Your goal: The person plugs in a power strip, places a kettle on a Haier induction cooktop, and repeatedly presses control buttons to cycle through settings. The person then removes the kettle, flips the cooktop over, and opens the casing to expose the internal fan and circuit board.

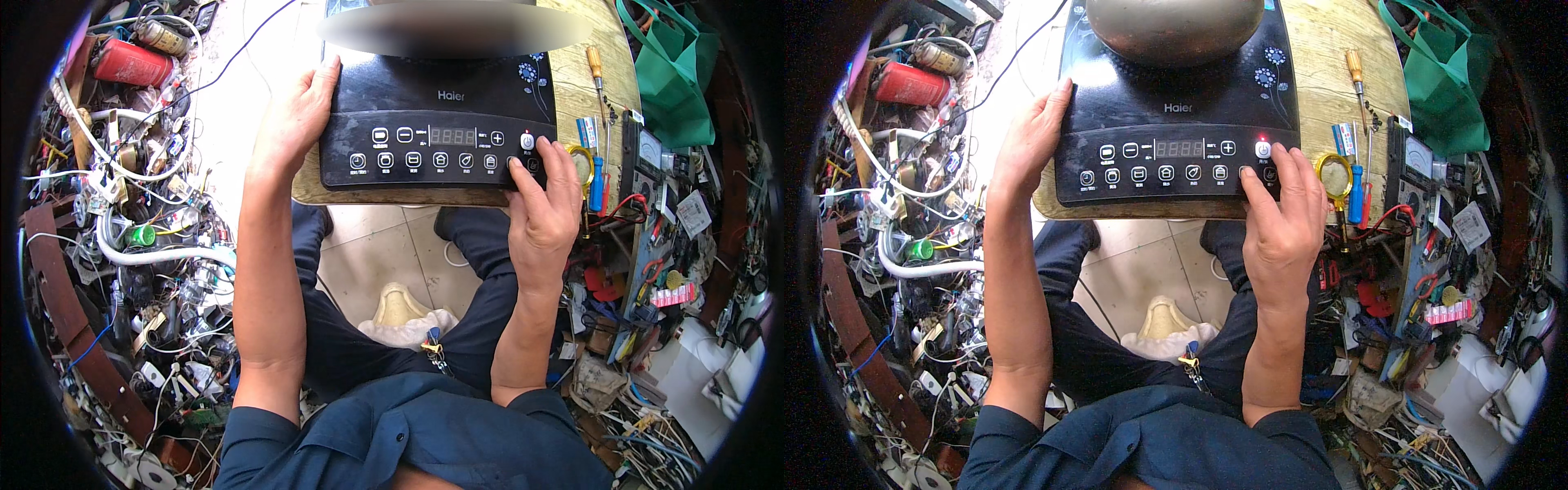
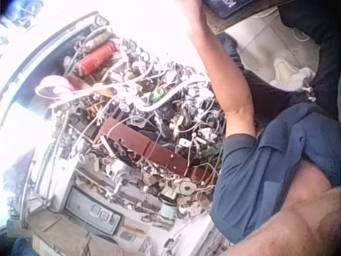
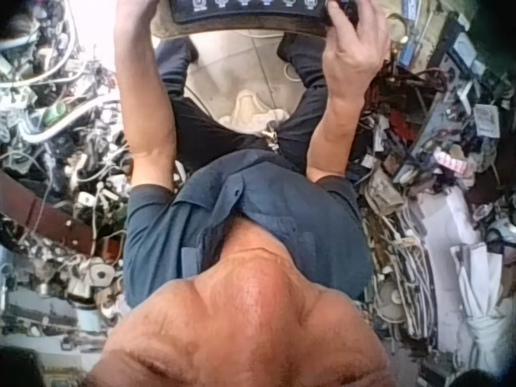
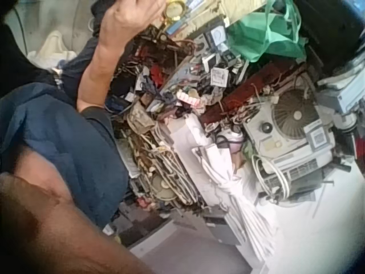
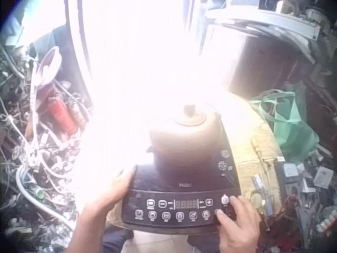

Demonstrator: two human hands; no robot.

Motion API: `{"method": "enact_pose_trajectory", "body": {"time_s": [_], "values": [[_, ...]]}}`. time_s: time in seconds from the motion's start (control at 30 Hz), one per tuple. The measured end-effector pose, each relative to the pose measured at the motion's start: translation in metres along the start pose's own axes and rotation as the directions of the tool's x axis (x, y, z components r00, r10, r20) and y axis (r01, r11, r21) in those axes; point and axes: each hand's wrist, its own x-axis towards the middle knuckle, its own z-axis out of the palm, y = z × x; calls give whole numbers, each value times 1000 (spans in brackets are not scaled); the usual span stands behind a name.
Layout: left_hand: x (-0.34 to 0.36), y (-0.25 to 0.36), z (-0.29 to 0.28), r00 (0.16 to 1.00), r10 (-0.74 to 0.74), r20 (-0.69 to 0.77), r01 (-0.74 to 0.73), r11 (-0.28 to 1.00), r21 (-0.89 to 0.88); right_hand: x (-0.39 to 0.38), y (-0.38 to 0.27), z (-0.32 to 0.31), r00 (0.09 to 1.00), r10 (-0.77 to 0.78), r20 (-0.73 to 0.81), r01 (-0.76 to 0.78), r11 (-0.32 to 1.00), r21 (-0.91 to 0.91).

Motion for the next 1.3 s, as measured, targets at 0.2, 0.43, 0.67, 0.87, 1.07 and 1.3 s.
{"method": "enact_pose_trajectory", "body": {"time_s": [0.2, 0.43, 0.67, 0.87, 1.07, 1.3], "values": [[0, -1, 2, 1000, -12, -11, 12, 999, -36, 2, 0, -3, 1000, -13, 15, 13, 1000, -27], [3, -7, 3, 1000, -13, -21, 11, 996, -87, 0, 2, -2, 1000, 9, 19, -9, 1000, 17], [-1, 0, 1, 1000, -9, 8, 9, 998, -56, 6, -3, -5, 981, 158, 111, -168, 982, 83], [-1, 0, 0, 1000, 10, 1, -10, 999, -37, 4, 6, -6, 982, 117, 149, -110, 993, -52], [-1, 2, 0, 1000, 5, -1, -5, 999, -39, 7, 4, -5, 979, 129, 157, -124, 991, -44], [1, -1, -2, 1000, -5, 22, 6, 999, -33, 5, 1, -3, 984, 129, 122, -127, 992, -21]]}}
